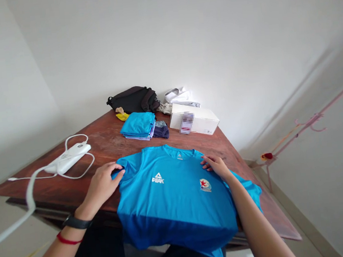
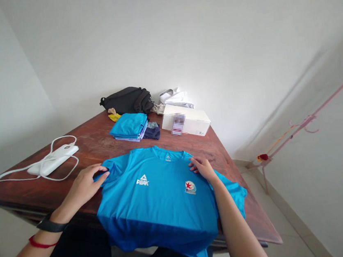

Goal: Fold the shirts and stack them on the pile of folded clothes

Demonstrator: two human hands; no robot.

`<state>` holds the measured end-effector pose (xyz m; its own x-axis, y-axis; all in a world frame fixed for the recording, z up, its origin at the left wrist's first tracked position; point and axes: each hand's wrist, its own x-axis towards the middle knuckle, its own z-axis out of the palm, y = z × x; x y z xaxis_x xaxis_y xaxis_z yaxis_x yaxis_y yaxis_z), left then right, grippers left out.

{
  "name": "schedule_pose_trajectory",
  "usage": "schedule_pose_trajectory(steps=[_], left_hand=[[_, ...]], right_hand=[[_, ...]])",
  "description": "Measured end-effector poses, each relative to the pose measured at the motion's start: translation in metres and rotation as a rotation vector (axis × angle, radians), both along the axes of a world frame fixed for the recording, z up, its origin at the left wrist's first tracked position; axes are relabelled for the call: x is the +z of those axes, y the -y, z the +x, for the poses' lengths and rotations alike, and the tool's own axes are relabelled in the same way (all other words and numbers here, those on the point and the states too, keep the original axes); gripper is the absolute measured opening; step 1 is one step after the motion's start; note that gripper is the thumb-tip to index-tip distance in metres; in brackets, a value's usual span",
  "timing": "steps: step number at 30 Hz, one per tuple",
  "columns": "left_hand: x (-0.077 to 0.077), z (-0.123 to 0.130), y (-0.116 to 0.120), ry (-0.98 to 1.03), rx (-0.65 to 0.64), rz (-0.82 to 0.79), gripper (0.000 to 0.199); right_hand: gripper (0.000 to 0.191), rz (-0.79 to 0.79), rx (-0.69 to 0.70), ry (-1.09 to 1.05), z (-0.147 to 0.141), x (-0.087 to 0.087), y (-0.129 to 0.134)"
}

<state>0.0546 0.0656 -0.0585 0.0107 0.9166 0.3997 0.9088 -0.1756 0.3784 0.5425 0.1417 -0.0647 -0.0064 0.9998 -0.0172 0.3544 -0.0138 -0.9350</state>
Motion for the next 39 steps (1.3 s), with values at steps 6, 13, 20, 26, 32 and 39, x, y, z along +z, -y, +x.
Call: schedule_pose_trajectory(steps=[6, 13, 20, 26, 32, 39], left_hand=[[0.008, 0.012, -0.007, -0.256, 0.191, -0.07, 0.069], [0.005, 0.014, -0.016, -0.032, 0.097, -0.027, 0.05], [0.025, 0.023, -0.01, 0.246, 0.03, 0.064, 0.045], [0.035, 0.033, -0.005, 0.37, -0.014, 0.093, 0.04], [0.036, 0.049, 0.002, 0.343, -0.211, 0.086, 0.034], [0.027, 0.09, 0.016, -0.037, -0.284, 0.065, 0.027]], right_hand=[[0.048, 0.004, 0.009, 0.018, 0.0, 0.001, 0.0], [0.048, -0.005, 0.026, 0.036, 0.004, -0.004, -0.002], [0.056, 0.006, 0.012, 0.046, 0.003, -0.003, -0.001], [0.06, 0.019, -0.009, 0.041, 0.002, -0.001, 0.002], [0.055, 0.024, -0.037, 0.048, -0.002, 0.003, 0.006], [0.058, 0.0, -0.041, 0.04, -0.005, 0.007, 0.008]])
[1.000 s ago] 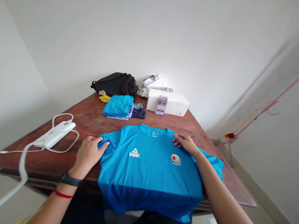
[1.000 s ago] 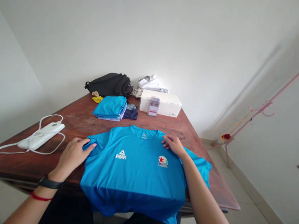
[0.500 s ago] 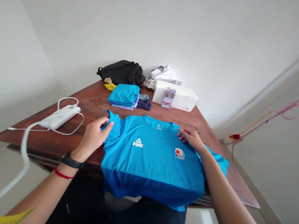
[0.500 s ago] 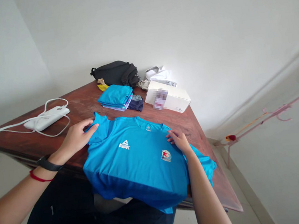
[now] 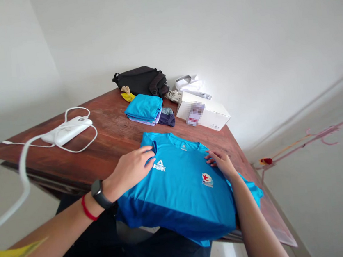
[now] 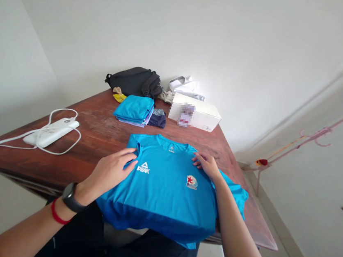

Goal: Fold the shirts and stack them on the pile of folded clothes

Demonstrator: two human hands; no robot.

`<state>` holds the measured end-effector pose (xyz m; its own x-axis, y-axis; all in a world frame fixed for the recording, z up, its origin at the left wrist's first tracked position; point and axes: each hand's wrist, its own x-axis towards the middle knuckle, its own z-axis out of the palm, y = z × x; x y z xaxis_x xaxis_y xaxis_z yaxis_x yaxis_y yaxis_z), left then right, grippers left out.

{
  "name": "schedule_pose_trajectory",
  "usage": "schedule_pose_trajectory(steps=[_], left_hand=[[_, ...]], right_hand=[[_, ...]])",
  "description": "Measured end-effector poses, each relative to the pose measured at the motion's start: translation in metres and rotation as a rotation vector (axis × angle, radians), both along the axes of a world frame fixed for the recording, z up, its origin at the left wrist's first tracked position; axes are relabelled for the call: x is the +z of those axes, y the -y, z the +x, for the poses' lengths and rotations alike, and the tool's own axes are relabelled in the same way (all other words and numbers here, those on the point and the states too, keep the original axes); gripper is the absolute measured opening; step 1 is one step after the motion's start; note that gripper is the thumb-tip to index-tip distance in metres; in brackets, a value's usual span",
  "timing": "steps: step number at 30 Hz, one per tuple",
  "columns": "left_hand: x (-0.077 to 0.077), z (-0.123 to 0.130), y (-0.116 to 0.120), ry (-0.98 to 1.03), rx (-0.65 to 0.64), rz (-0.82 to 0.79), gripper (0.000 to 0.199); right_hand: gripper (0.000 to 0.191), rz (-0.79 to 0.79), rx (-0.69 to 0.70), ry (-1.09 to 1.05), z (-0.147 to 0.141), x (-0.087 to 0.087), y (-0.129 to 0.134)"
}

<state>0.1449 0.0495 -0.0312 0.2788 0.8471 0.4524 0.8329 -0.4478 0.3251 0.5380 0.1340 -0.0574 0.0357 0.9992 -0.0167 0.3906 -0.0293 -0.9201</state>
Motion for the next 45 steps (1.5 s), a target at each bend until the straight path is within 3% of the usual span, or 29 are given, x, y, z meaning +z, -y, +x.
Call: schedule_pose_trajectory(steps=[6, 11, 15, 21, 25, 28, 33, 37, 40, 45], left_hand=[[-0.014, 0.022, 0.008, -0.036, -0.073, -0.067, 0.026], [-0.014, 0.018, 0.014, 0.042, -0.132, -0.052, 0.023], [-0.008, 0.0, 0.02, 0.08, -0.234, -0.017, 0.024], [-0.016, -0.041, 0.027, 0.044, -0.059, 0.005, 0.047], [-0.025, -0.066, 0.034, 0.074, -0.052, -0.045, 0.06], [-0.032, -0.078, 0.039, 0.096, -0.052, -0.091, 0.059], [-0.04, -0.081, 0.034, 0.152, -0.024, -0.088, 0.05], [-0.038, -0.071, 0.028, 0.199, -0.04, -0.112, 0.045], [-0.034, -0.062, 0.027, 0.229, -0.042, -0.146, 0.043], [-0.031, -0.054, 0.027, 0.276, -0.032, -0.103, 0.046]], right_hand=[[0.059, 0.003, 0.013, 0.006, 0.003, -0.003, -0.002], [0.056, 0.0, 0.02, -0.004, 0.005, -0.006, -0.004], [0.054, -0.001, 0.027, -0.024, 0.006, -0.008, -0.006], [0.051, 0.008, 0.035, -0.008, 0.006, -0.009, -0.007], [0.053, 0.023, 0.046, 0.066, 0.004, -0.006, -0.005], [0.051, 0.046, 0.101, 0.216, -0.002, 0.003, -0.001], [0.033, 0.155, 0.247, 0.582, -0.039, 0.039, 0.013], [0.025, 0.175, 0.411, 0.608, -0.091, 0.063, 0.023], [0.023, 0.135, 0.479, 0.588, -0.128, 0.063, 0.021], [0.031, 0.079, 0.462, 0.564, -0.164, 0.041, 0.01]])
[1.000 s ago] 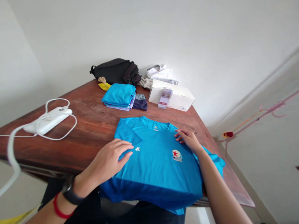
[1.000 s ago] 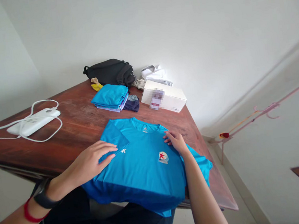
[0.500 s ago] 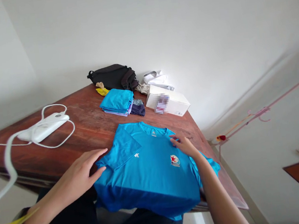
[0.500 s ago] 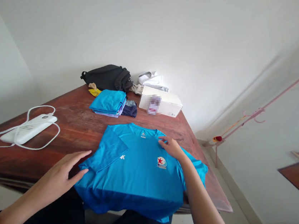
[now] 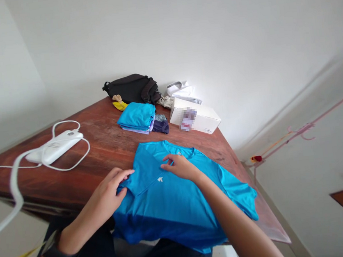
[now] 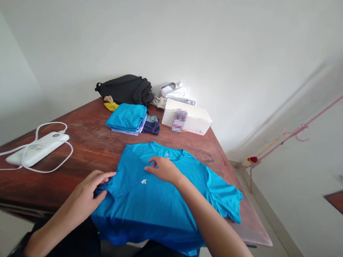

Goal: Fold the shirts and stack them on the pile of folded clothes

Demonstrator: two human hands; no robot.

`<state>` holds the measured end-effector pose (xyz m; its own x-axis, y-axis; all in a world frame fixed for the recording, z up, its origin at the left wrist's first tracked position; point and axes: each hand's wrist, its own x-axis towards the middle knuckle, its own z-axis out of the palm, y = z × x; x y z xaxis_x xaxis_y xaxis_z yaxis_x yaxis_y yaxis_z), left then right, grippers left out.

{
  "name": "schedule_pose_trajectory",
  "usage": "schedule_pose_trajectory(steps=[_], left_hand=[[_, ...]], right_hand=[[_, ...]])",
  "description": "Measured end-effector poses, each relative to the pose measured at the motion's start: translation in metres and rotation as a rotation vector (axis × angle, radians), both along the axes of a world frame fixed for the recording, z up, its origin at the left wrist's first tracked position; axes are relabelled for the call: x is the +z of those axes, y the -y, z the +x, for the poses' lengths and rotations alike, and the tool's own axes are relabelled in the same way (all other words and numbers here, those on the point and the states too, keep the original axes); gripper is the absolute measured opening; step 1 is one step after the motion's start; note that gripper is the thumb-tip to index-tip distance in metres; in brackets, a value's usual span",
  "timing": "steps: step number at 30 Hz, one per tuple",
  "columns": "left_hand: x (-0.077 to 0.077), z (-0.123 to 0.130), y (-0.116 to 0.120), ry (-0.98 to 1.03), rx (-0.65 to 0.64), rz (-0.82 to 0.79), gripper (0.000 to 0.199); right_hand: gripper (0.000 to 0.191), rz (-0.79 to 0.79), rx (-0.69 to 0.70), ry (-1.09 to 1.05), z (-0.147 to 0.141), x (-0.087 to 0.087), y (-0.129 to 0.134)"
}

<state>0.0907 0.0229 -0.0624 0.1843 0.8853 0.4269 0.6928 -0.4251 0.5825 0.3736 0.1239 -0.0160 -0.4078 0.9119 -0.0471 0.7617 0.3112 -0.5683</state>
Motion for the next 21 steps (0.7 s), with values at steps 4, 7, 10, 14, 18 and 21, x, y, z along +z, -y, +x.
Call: schedule_pose_trajectory(steps=[4, 7, 10, 14, 18, 21], left_hand=[[-0.002, 0.003, -0.001, 0.022, 0.004, 0.029, 0.047], [-0.004, 0.004, -0.001, 0.029, 0.003, 0.015, 0.048], [-0.004, 0.003, -0.001, 0.027, 0.02, -0.002, 0.048], [-0.003, 0.002, -0.001, 0.027, 0.028, -0.005, 0.045], [0.001, 0.002, -0.001, 0.006, 0.013, 0.036, 0.037], [0.001, 0.002, 0.003, -0.045, 0.023, 0.056, 0.035]], right_hand=[[0.04, -0.075, -0.016, -0.037, -0.01, -0.013, -0.005], [0.039, -0.081, -0.04, -0.041, -0.011, -0.019, -0.005], [0.03, -0.075, -0.053, -0.02, -0.011, -0.021, -0.005], [0.009, -0.04, -0.046, -0.032, -0.012, -0.017, -0.005], [0.014, -0.22, -0.152, -0.334, -0.012, -0.009, -0.005], [0.017, -0.442, -0.237, -0.608, -0.011, -0.005, -0.003]])
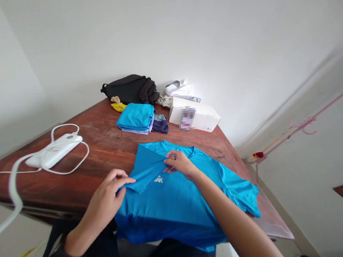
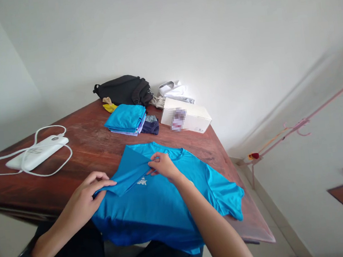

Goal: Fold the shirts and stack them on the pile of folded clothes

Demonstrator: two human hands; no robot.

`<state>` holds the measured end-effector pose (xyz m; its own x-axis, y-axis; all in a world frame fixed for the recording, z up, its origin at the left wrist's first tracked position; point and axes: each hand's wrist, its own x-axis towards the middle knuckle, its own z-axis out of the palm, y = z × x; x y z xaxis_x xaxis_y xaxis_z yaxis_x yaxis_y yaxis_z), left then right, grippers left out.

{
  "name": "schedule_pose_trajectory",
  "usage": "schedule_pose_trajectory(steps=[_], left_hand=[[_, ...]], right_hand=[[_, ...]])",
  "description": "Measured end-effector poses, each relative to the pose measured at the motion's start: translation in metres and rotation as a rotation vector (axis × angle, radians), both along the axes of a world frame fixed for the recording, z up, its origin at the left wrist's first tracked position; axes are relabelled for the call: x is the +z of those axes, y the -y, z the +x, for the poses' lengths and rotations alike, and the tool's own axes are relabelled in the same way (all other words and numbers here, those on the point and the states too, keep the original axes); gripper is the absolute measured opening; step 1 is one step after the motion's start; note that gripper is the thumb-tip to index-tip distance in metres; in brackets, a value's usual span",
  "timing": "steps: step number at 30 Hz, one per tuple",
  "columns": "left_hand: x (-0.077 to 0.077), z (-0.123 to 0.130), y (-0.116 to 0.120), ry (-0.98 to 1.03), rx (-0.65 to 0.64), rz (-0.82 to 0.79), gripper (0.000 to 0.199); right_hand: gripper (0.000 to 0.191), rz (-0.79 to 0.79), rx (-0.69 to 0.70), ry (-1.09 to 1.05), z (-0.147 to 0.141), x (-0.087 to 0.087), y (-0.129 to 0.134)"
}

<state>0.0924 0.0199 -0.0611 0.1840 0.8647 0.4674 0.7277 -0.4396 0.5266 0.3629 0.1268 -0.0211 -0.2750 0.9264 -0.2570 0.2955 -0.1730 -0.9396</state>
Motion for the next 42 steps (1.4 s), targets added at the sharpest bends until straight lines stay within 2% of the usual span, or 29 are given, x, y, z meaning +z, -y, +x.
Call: schedule_pose_trajectory(steps=[5, 10, 16, 20, 26, 31, 33, 36, 38, 42], left_hand=[[0.001, 0.001, 0.008, -0.103, -0.006, -0.017, 0.04], [0.003, -0.002, 0.009, -0.046, -0.043, -0.008, 0.041], [0.004, -0.004, 0.01, 0.011, 0.002, -0.065, 0.018], [0.009, -0.005, 0.013, -0.058, -0.027, -0.161, 0.017], [0.022, -0.022, 0.018, -0.162, -0.133, -0.303, 0.018], [0.046, -0.038, 0.019, -0.198, -0.26, -0.465, 0.026], [0.056, -0.039, 0.007, -0.152, -0.273, -0.521, 0.03], [0.064, -0.033, -0.031, -0.078, -0.175, -0.489, 0.04], [0.061, -0.026, -0.068, -0.072, -0.12, -0.417, 0.047], [0.048, -0.008, -0.138, -0.127, -0.095, -0.302, 0.055]], right_hand=[[0.029, -0.066, -0.019, -0.059, 0.004, 0.001, 0.006], [0.034, -0.038, 0.04, 0.008, 0.01, 0.001, 0.007], [0.034, 0.053, 0.108, 0.01, 0.017, 0.001, 0.002], [0.032, 0.086, 0.211, 0.129, 0.018, -0.007, 0.0], [0.03, 0.158, 0.278, 0.219, 0.021, -0.013, 0.001], [0.031, 0.31, 0.34, 0.222, 0.023, -0.018, 0.003], [0.028, 0.338, 0.321, 0.226, 0.024, -0.022, 0.002], [0.024, 0.354, 0.29, 0.238, 0.023, -0.028, 0.001], [0.023, 0.362, 0.27, 0.248, 0.023, -0.03, 0.0], [0.026, 0.368, 0.245, 0.28, 0.024, -0.03, 0.0]])
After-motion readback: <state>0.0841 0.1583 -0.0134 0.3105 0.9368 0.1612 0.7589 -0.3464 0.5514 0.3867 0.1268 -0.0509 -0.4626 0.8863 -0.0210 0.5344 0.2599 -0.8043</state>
